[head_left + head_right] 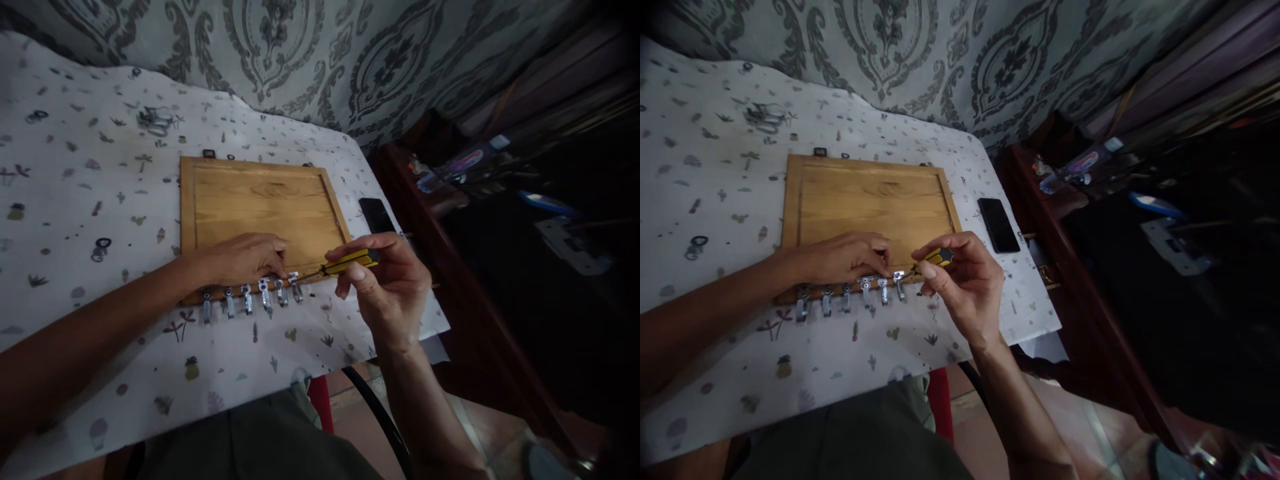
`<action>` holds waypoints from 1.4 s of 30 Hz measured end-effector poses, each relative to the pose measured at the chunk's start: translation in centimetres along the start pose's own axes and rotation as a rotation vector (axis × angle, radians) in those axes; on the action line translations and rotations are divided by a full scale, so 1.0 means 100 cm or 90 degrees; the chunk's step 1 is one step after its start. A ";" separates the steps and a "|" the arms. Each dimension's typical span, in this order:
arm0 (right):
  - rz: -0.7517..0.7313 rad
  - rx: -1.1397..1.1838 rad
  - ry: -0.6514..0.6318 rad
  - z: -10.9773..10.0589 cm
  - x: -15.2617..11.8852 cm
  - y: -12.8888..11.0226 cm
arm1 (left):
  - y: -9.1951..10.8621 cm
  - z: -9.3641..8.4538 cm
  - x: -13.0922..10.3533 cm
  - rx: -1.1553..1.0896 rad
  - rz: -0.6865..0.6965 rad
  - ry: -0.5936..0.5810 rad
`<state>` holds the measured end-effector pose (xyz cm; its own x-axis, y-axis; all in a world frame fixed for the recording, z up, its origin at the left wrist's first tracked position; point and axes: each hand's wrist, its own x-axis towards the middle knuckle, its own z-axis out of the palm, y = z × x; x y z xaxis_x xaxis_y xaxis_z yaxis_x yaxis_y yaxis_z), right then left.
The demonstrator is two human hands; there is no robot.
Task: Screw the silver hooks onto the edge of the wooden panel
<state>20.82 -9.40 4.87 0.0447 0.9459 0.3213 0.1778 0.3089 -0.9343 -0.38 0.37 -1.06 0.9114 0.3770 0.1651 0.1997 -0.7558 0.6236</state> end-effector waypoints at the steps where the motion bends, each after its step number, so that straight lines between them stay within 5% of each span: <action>1: 0.004 0.000 -0.008 -0.001 0.000 0.000 | 0.000 0.000 0.000 0.000 0.001 0.000; 8: -0.026 -0.027 -0.029 0.002 0.002 -0.003 | -0.001 0.002 0.000 -0.017 -0.006 0.007; 15: -0.096 -0.057 0.117 0.003 -0.003 -0.007 | -0.006 0.004 -0.001 -0.007 0.011 0.012; 22: 0.176 -0.155 -0.119 -0.013 -0.017 0.001 | -0.001 0.001 -0.001 0.004 0.004 0.007; 28: 0.350 -0.043 -0.146 0.000 -0.036 0.021 | 0.003 -0.002 0.002 0.040 0.032 0.001; 42: 0.365 -0.122 -0.158 0.010 -0.043 0.042 | 0.002 -0.002 0.002 0.008 0.021 0.014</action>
<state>20.42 -12.08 -0.55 -0.0395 0.9572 -0.2866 0.3664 -0.2529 -0.8954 -0.22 0.37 -0.77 0.9097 0.3629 0.2017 0.1745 -0.7750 0.6074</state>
